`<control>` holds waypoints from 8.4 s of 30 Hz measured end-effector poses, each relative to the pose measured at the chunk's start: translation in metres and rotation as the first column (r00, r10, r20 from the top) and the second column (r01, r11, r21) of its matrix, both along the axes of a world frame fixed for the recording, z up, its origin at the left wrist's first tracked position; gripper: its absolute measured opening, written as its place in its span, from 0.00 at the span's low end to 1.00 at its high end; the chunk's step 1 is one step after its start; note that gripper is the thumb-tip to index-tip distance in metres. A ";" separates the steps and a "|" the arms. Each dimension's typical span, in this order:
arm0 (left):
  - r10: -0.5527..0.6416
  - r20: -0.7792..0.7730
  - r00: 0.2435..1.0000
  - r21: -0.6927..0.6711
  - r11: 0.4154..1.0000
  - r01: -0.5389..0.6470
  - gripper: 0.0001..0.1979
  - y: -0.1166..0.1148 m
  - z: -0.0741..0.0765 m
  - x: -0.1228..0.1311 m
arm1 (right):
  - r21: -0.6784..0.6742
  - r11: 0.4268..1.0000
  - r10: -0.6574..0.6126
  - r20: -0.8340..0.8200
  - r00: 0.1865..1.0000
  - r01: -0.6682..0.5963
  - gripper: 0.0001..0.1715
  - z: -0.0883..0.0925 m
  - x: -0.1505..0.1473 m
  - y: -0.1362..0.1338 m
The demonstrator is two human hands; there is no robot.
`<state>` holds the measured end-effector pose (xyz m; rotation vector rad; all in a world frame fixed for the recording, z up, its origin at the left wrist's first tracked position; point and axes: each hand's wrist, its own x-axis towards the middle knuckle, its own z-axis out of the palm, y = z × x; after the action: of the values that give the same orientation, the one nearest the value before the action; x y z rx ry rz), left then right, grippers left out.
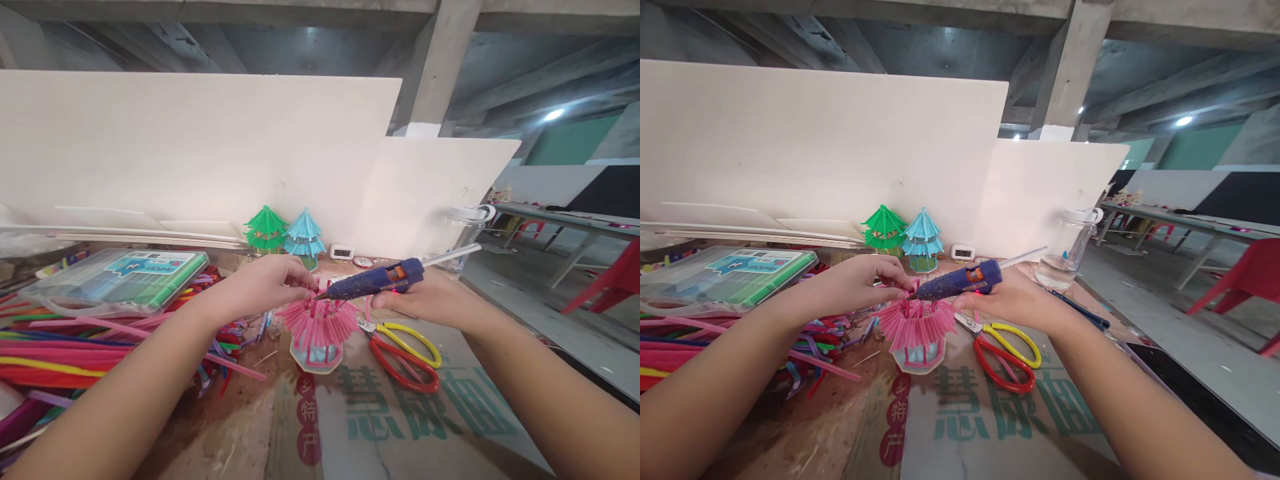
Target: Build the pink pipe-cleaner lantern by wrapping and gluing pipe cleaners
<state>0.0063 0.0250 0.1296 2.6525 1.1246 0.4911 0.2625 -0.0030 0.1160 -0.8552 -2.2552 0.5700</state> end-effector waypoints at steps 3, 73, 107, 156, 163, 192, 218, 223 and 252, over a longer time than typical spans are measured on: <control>-0.006 -0.001 1.000 -0.005 1.000 0.006 0.10 0.000 0.001 0.000 | -0.004 1.000 -0.015 0.013 1.000 0.015 0.27 -0.001 0.001 0.001; 0.007 -0.040 0.999 -0.017 1.000 -0.008 0.12 0.002 0.003 -0.005 | 0.066 0.968 -0.249 0.194 0.949 0.240 0.31 -0.009 0.025 0.012; -0.015 -0.003 1.000 -0.023 1.000 0.015 0.11 0.002 0.000 -0.007 | 0.051 0.969 -0.247 0.187 0.951 0.241 0.31 -0.009 0.024 0.017; 0.133 0.456 0.880 0.016 0.987 -0.158 0.16 -0.013 0.018 -0.010 | -0.176 0.742 -0.588 0.293 0.754 0.647 0.16 -0.090 0.050 0.129; 0.115 0.446 0.888 0.094 0.980 -0.174 0.12 -0.020 0.020 -0.007 | 0.050 0.699 -0.667 0.404 0.626 0.713 0.16 -0.048 0.074 0.083; 0.070 0.560 0.826 0.160 0.968 -0.191 0.09 -0.055 -0.013 0.015 | 0.228 0.938 -0.278 0.052 0.959 0.260 0.07 0.019 -0.058 -0.025; -0.030 0.428 0.903 0.431 0.885 -0.175 0.04 -0.044 -0.019 0.010 | 0.243 0.951 -0.190 -0.037 0.981 0.193 0.06 0.014 -0.058 -0.021; -0.020 0.456 0.890 0.315 0.938 -0.141 0.04 -0.039 -0.018 0.008 | 0.246 0.950 -0.197 -0.011 0.980 0.194 0.05 0.015 -0.055 -0.018; -0.007 0.391 0.920 -0.190 0.978 0.088 0.26 -0.010 -0.050 0.004 | 0.072 0.971 -0.237 0.129 0.963 0.229 0.07 0.002 -0.048 0.007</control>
<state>0.0106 0.0150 0.0797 2.2649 0.9287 0.8037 0.2143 0.0045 0.1178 -1.1422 -2.2369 0.3464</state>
